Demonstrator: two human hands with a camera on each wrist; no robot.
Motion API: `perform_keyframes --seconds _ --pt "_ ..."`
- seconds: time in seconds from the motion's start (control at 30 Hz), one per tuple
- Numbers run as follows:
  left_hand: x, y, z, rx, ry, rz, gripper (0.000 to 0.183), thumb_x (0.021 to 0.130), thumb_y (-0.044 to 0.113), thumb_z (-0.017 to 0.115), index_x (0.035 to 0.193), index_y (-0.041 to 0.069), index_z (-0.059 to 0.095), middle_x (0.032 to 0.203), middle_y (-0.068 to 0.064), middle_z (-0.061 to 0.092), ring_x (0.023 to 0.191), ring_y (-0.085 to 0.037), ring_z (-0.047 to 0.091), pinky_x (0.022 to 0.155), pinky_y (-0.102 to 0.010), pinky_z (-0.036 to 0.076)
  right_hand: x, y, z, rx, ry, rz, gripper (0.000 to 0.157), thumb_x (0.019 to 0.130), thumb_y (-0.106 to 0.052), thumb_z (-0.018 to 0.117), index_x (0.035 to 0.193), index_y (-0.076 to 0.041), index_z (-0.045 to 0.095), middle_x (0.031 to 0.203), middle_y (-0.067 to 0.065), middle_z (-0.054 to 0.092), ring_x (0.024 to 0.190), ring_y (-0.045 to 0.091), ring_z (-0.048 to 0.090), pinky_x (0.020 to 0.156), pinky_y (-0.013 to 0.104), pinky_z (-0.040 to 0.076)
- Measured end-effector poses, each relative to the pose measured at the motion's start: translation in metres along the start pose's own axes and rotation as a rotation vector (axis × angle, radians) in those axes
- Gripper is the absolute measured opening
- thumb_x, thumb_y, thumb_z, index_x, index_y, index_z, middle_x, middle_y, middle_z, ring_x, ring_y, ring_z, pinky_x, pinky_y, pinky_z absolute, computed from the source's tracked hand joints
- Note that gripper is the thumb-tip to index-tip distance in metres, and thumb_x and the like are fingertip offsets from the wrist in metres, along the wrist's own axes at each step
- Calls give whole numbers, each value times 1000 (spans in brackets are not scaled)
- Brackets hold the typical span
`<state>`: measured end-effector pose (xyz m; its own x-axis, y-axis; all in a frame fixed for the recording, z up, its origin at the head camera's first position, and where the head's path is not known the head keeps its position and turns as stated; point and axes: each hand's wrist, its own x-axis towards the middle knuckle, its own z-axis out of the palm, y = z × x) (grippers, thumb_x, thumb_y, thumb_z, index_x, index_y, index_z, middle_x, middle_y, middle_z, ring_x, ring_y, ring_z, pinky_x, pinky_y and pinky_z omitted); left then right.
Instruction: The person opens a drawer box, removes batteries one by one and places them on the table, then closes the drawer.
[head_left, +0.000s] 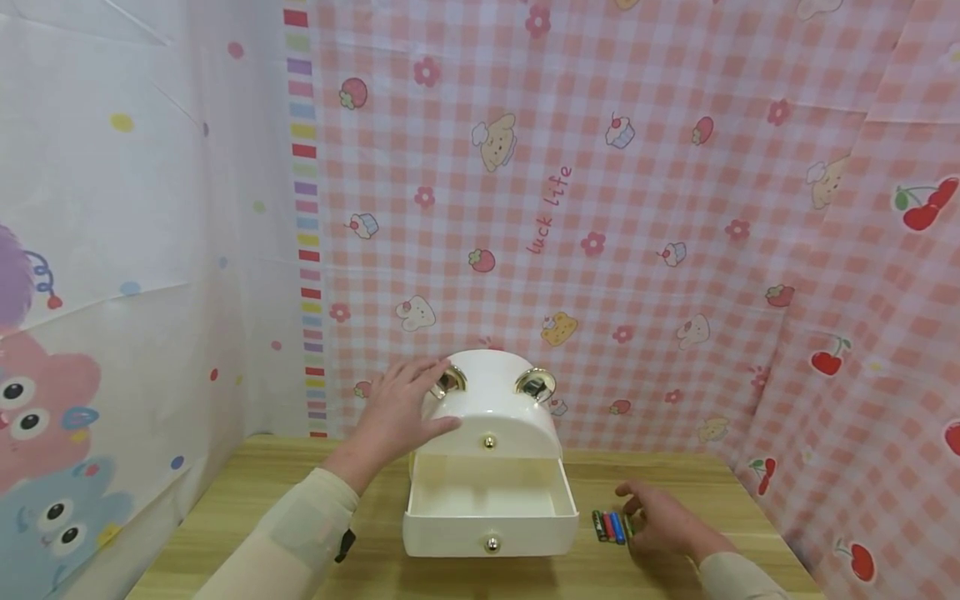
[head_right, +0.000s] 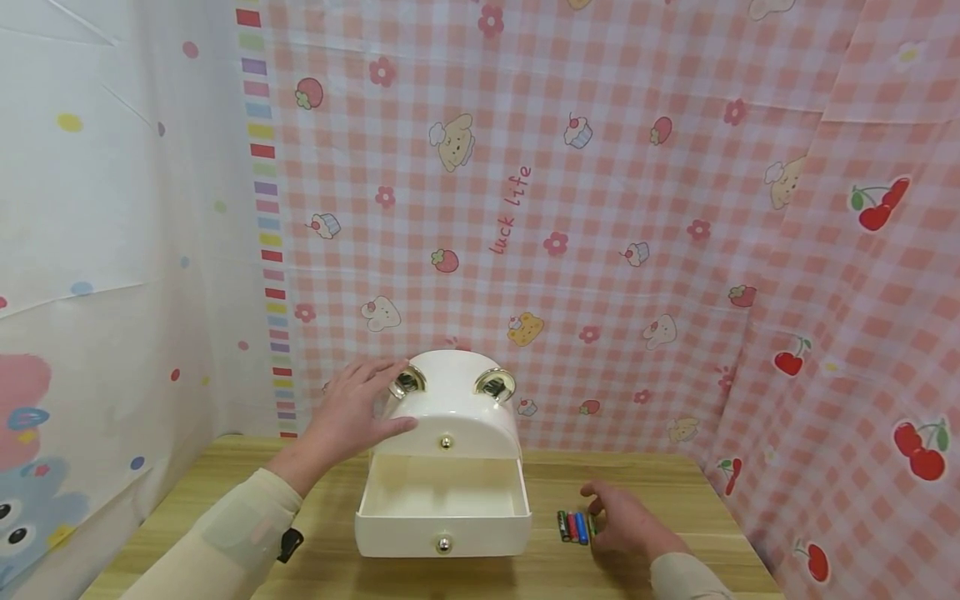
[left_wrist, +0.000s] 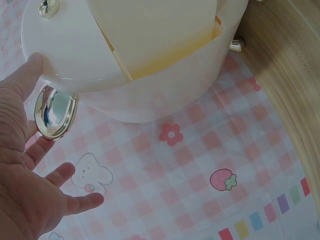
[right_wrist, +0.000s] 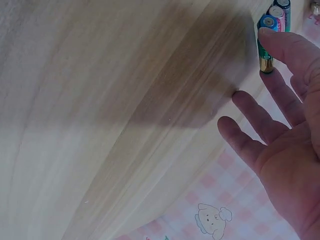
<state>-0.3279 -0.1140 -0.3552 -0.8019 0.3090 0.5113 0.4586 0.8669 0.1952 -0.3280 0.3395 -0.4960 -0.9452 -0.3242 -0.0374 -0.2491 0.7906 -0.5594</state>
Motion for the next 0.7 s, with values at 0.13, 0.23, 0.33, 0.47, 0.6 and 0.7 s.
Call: perform_keyframes --seconds 0.13,0.23,0.33,0.47,0.6,0.7 --pt "0 0 0 2 -2 -1 92 87 58 84 162 17 48 162 -10 52 150 -38 45 118 -70 41 0 -2 0 -2 -3 -9 72 69 11 85 136 3 59 115 16 75 110 39 70 96 64 58" --pt "0 1 -1 5 -2 -2 92 87 58 84 162 17 48 162 -10 52 150 -38 45 117 -70 41 0 -3 -1 0 -3 -28 73 67 12 83 135 3 59 114 16 75 108 39 71 94 63 59" --pt "0 1 -2 1 -3 -2 93 87 58 84 162 17 48 163 -10 52 150 -38 45 118 -70 41 -1 -3 -1 -6 -2 -43 73 67 12 83 135 3 59 114 17 75 106 39 71 93 63 60" --pt "0 2 -2 -8 -6 -1 92 87 58 84 162 17 48 163 -10 52 150 -38 45 119 -70 40 -1 -2 1 -23 -1 -52 74 66 12 83 136 3 59 113 17 75 105 38 71 92 62 60" --pt "0 1 -2 -9 -7 -2 92 87 58 84 162 17 48 163 -10 51 150 -38 46 120 -70 39 0 -1 2 -30 1 -35 75 66 11 84 137 1 59 114 16 74 106 37 71 94 63 59" --pt "0 1 -2 -3 -6 1 92 88 58 83 162 17 48 163 -10 52 150 -38 46 118 -71 40 0 -2 2 -32 2 -17 76 66 11 85 137 0 60 115 16 74 109 38 70 95 64 58"
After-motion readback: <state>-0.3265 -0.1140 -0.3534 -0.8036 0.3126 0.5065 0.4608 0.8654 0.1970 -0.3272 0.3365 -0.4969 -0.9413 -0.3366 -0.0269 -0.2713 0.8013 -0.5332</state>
